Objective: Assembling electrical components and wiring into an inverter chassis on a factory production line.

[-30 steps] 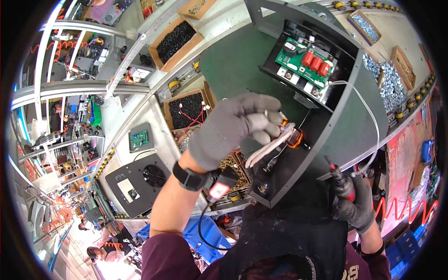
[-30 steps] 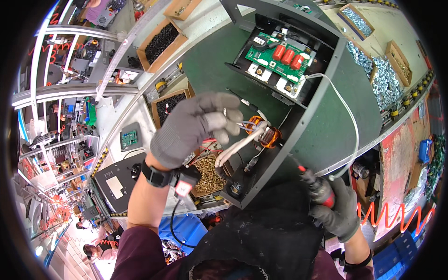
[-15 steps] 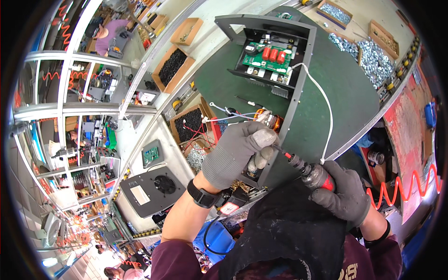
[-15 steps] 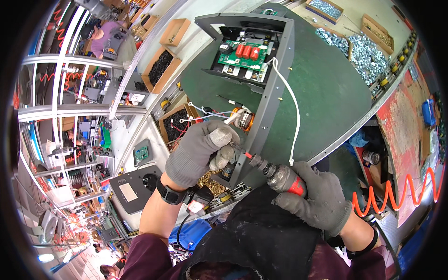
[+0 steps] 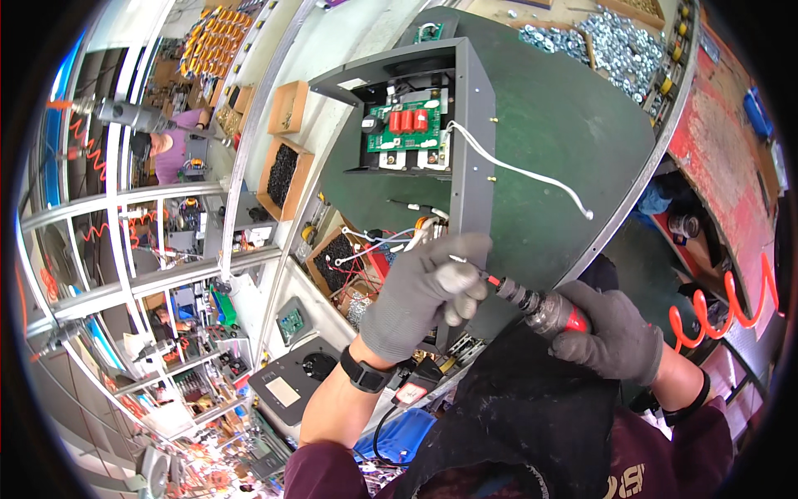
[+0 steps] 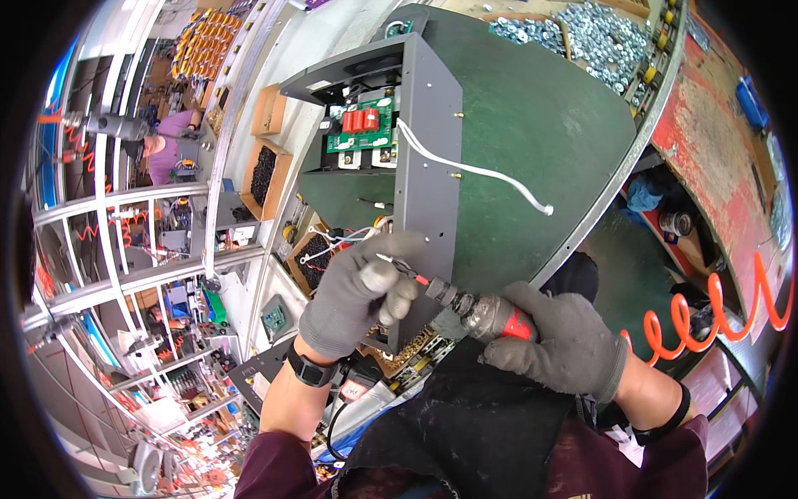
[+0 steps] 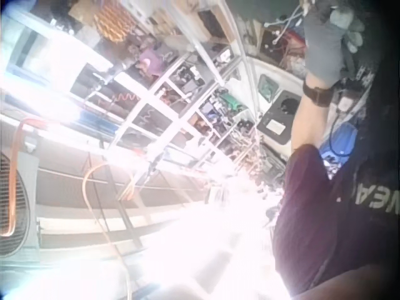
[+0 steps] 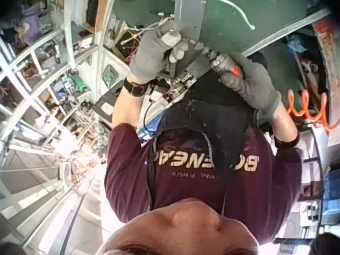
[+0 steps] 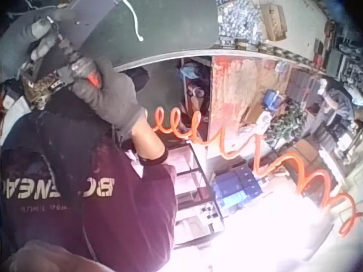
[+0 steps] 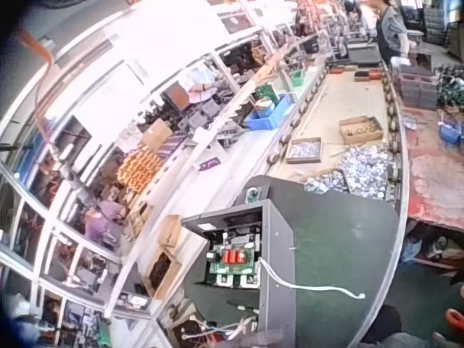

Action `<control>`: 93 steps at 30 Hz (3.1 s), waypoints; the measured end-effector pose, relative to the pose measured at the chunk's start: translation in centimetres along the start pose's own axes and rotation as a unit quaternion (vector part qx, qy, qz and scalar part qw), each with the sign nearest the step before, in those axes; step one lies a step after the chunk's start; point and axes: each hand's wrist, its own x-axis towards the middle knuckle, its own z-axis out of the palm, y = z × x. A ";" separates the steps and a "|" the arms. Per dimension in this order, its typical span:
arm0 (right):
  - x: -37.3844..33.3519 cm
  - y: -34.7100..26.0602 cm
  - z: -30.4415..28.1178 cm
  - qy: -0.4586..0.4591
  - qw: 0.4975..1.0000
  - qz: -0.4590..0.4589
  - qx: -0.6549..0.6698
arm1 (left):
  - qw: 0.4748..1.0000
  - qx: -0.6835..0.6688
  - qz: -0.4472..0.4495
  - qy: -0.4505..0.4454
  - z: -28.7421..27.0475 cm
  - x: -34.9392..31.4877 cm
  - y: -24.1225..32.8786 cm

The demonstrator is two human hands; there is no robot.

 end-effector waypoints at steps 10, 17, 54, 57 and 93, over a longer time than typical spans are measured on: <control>4.4 6.8 -3.3 -0.105 0.960 0.150 -0.210 | 0.652 0.750 0.092 -0.052 -7.3 9.0 0.1; 6.6 8.6 -2.7 -0.153 0.947 0.164 -0.228 | 0.670 0.728 0.144 0.001 -6.3 8.2 -1.4; 7.1 10.0 -5.6 -0.007 0.926 0.060 -0.372 | 0.736 0.628 0.240 0.077 -6.8 6.0 -1.1; 3.6 15.4 -12.4 0.173 0.970 0.058 -0.160 | 0.757 0.515 0.301 0.268 -8.6 1.3 -2.6; 47.0 -40.8 4.5 0.006 0.925 -0.345 -0.159 | 0.960 -0.206 0.101 0.162 -6.9 -3.9 -15.9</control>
